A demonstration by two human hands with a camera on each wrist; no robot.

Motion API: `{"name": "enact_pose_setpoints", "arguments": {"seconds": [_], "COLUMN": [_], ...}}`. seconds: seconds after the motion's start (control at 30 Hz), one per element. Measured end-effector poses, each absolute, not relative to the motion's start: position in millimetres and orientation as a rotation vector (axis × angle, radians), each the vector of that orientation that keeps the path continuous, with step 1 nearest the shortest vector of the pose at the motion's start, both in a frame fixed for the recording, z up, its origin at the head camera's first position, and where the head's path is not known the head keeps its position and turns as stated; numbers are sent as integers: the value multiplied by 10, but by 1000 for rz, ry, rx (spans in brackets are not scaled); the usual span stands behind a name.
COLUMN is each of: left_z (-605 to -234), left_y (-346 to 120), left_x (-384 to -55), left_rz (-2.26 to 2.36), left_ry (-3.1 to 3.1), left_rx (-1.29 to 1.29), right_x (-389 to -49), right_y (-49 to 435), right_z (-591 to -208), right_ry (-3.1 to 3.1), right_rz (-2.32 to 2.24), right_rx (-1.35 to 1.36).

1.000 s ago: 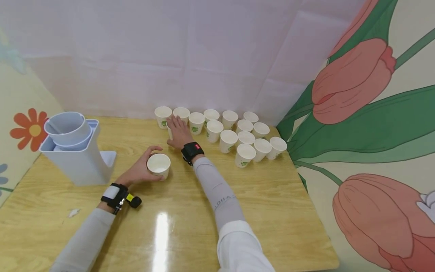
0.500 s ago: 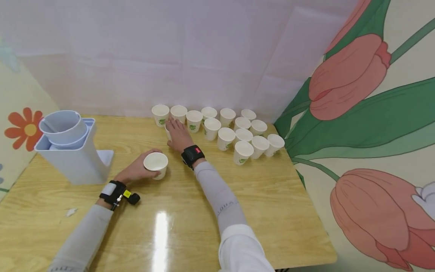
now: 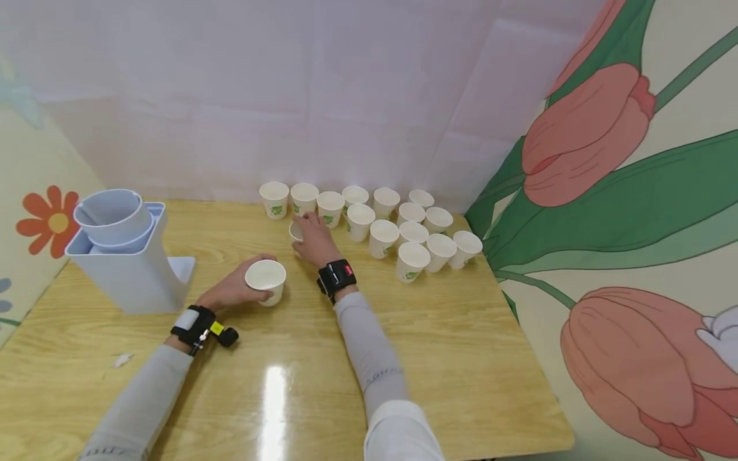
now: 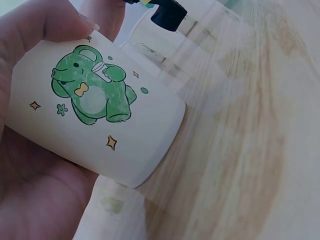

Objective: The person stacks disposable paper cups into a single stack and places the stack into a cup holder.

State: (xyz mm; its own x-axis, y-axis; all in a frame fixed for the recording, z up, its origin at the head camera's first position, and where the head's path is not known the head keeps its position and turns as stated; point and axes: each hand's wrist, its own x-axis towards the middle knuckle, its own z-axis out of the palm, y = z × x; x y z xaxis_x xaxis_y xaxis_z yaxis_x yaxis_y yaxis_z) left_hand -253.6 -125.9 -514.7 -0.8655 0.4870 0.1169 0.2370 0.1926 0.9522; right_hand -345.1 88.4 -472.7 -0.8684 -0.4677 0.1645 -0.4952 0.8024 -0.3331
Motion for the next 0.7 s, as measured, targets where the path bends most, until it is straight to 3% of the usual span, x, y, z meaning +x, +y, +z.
{"name": "enact_pose_setpoints", "arguments": {"seconds": [0.17, 0.7], "left_z": [-5144, -5164], "left_y": [-1254, -1244], "left_x": [-2536, -2500], "left_rz": [1729, 1728], "left_ry": [2266, 2278], "left_rx": [706, 686], "right_x": [-3389, -3216], "right_y": [899, 1017], "right_z": [-4717, -4520], "right_ry": [-2911, -2833], "right_rz": [791, 862], "right_rx": [734, 802]}}
